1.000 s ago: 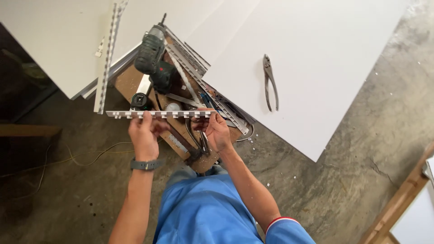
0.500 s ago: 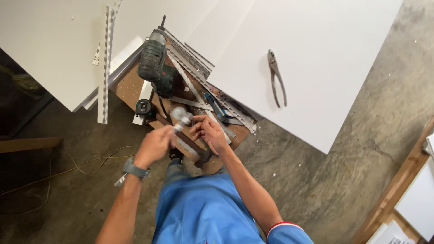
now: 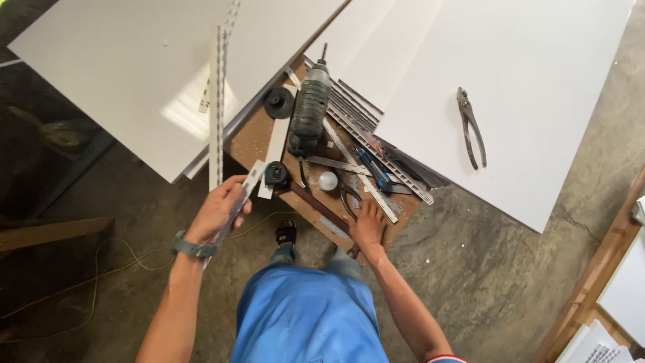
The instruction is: The person aligns a perforated plastic hinge strip along the edge of a white foam board, applies glue from a squeeze bottle along the board edge, presses the strip into place, and uses pliers to crimp and secure the strip. They then handle another strip and board to repeat the process.
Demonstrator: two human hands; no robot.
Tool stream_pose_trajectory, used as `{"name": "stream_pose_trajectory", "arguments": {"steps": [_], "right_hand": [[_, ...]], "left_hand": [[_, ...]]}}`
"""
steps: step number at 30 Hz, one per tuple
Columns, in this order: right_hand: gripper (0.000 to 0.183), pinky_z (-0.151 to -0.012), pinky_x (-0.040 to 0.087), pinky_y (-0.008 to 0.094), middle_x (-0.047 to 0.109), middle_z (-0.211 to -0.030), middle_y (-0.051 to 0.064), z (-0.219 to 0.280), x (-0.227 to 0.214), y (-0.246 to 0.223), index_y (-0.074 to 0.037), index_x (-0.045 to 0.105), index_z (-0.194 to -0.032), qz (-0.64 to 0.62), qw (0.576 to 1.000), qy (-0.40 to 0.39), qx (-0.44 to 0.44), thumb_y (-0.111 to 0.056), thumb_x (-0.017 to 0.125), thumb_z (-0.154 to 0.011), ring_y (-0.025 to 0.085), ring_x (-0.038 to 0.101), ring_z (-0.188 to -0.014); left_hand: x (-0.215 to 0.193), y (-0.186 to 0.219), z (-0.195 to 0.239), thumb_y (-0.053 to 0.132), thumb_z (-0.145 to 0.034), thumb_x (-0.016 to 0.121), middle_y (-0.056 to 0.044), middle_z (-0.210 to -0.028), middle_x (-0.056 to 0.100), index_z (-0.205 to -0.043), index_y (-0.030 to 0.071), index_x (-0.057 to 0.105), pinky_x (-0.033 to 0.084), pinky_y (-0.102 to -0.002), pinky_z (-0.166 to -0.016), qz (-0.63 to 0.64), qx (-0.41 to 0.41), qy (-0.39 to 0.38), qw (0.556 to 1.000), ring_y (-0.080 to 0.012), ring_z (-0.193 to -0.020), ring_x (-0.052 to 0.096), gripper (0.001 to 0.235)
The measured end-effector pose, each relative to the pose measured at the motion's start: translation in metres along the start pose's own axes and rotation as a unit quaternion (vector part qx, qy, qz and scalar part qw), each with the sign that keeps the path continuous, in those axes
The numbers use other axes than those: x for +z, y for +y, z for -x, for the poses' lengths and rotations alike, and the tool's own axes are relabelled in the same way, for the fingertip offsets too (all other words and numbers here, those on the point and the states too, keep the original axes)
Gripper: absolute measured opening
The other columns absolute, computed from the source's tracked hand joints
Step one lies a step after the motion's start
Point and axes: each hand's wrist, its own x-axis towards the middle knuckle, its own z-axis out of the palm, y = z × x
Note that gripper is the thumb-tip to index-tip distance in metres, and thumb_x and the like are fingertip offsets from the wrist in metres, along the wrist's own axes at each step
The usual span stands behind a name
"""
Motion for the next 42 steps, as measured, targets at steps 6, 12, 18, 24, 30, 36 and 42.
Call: {"name": "stream_pose_trajectory", "arguments": {"steps": [6,12,18,24,30,36,42], "right_hand": [[0.048,-0.095,0.053,0.051,0.042,-0.139,0.027,-0.007,0.008,0.028,0.003,0.058,-0.131,0.124,0.987,0.024,-0.099,-0.015,0.068,-0.088,0.046,0.043,-0.129],[0.022,-0.072,0.054,0.040,0.072,-0.093,0.017,0.028,-0.030,0.026,-0.006,0.071,-0.116,-0.192,0.972,-0.066,0.117,-0.019,0.059,-0.104,0.027,0.069,-0.080],[0.029,-0.080,0.062,0.039,0.074,-0.112,0.019,0.104,-0.080,-0.004,0.000,0.072,-0.119,-0.623,0.781,-0.036,0.030,0.001,0.059,-0.093,0.022,0.072,-0.091],[0.058,-0.108,0.054,0.039,0.055,-0.148,0.021,0.109,-0.155,-0.055,0.003,0.061,-0.129,-0.764,0.598,-0.201,-0.135,0.015,0.052,-0.072,0.027,0.063,-0.130],[0.074,-0.080,0.045,0.029,0.061,-0.143,0.020,0.115,-0.161,-0.040,-0.003,0.057,-0.151,-0.678,0.700,-0.215,-0.068,0.011,0.056,-0.078,0.020,0.052,-0.101],[0.084,-0.100,0.052,0.038,0.050,-0.156,0.015,0.114,-0.175,-0.035,-0.011,0.048,-0.153,-0.581,0.779,-0.177,-0.154,0.010,0.052,-0.072,0.026,0.047,-0.144],[0.119,-0.108,0.046,0.041,0.031,-0.165,0.020,0.117,-0.200,-0.032,-0.027,-0.006,-0.165,-0.524,0.814,-0.188,-0.166,0.009,0.049,-0.066,0.034,0.048,-0.143]], "left_hand": [[-0.009,0.022,-0.020,0.027,-0.107,0.046,-0.003,-0.074,0.063,-0.119,0.004,0.061,0.051,-0.024,-0.049,-0.056,0.023,-0.086,0.995,-0.0098,-0.057,0.063,0.030],[0.012,0.051,-0.021,0.030,-0.106,0.048,0.001,-0.069,0.058,-0.121,0.012,0.061,0.040,-0.022,-0.044,-0.114,0.047,-0.107,0.987,-0.0074,-0.050,0.051,0.027],[0.061,0.079,-0.017,0.023,-0.103,0.052,-0.002,-0.077,0.070,-0.113,0.006,0.066,0.047,-0.021,-0.045,-0.198,0.068,-0.162,0.964,-0.0072,-0.057,0.066,0.024],[0.131,0.100,-0.015,0.019,-0.100,0.060,-0.007,-0.083,0.077,-0.106,0.002,0.072,0.050,-0.024,-0.045,-0.231,0.083,-0.170,0.954,-0.0096,-0.054,0.066,0.021],[0.172,0.093,-0.021,0.018,-0.097,0.061,-0.008,-0.083,0.079,-0.116,0.003,0.073,0.053,-0.025,-0.044,-0.275,0.103,-0.158,0.943,-0.0100,-0.050,0.068,0.028],[0.195,0.093,-0.013,0.018,-0.095,0.064,-0.008,-0.079,0.079,-0.110,0.005,0.077,0.047,-0.025,-0.042,-0.353,0.094,-0.100,0.925,-0.0104,-0.047,0.062,0.024],[0.199,0.087,-0.011,0.021,-0.093,0.068,-0.005,-0.072,0.080,-0.100,0.008,0.084,0.046,-0.028,-0.050,-0.450,0.182,-0.085,0.870,-0.0090,-0.050,0.058,0.021]]}}
